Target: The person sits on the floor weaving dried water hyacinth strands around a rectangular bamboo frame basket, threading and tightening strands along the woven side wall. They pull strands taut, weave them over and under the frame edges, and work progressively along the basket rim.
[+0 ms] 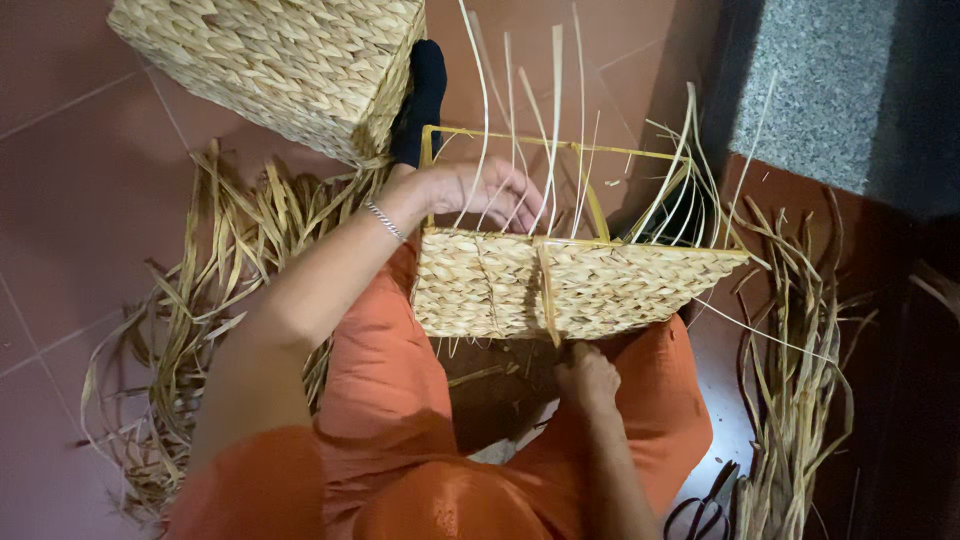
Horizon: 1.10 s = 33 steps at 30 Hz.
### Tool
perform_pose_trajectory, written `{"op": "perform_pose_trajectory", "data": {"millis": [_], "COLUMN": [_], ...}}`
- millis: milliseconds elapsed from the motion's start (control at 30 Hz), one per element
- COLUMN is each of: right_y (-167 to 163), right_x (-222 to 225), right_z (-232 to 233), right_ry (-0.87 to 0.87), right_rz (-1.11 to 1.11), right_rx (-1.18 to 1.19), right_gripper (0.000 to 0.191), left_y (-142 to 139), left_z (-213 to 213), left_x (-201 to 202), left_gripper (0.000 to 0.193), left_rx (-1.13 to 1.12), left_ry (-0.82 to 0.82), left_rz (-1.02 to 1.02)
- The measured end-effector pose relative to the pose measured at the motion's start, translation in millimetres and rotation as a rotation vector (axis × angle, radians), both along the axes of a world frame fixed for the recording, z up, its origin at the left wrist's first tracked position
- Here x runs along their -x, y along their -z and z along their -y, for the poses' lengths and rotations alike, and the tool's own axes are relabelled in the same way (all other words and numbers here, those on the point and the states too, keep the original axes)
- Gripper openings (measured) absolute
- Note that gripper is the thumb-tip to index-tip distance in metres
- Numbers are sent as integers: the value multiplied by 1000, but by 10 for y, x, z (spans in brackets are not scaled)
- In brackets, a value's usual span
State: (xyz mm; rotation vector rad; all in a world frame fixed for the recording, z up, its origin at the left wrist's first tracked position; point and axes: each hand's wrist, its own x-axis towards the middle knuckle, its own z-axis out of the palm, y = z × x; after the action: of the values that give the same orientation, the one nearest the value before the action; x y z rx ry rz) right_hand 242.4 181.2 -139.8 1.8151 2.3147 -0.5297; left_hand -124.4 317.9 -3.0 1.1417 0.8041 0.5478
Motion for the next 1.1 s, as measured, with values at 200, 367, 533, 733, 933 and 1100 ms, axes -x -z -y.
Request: {"op": "perform_pose_trajectory", "data": {"millis": [200,367,533,733,933,1100], "right_y": [-638,-902,-871,-731,-574,-693], "right_x": [448,868,878,565,322,141], "right_z": [-47,-229,-280,-157,-9,229], "right_ry": [-139,-103,-124,205,351,485], "right_rz": [-659,-693,-708,-1080,-1207,-1250], "right_rx": [-367,-553,-611,154,538,747], "right_gripper": [34,19,16,9,9,15], "left_y": [-438,-661,-626,-469,-396,-147], "left_z": [310,362,296,322,900,1891], "left_x": [156,118,153,114,117,-538], "left_gripper": [47,58,52,37,29,13], "left_rx": [2,-62,-62,-64,-521,-636], "left_ry": [-187,-124,-69,-226,-989,-1089], "left_rz": [-126,-128,-114,-73,-204,-173]}}
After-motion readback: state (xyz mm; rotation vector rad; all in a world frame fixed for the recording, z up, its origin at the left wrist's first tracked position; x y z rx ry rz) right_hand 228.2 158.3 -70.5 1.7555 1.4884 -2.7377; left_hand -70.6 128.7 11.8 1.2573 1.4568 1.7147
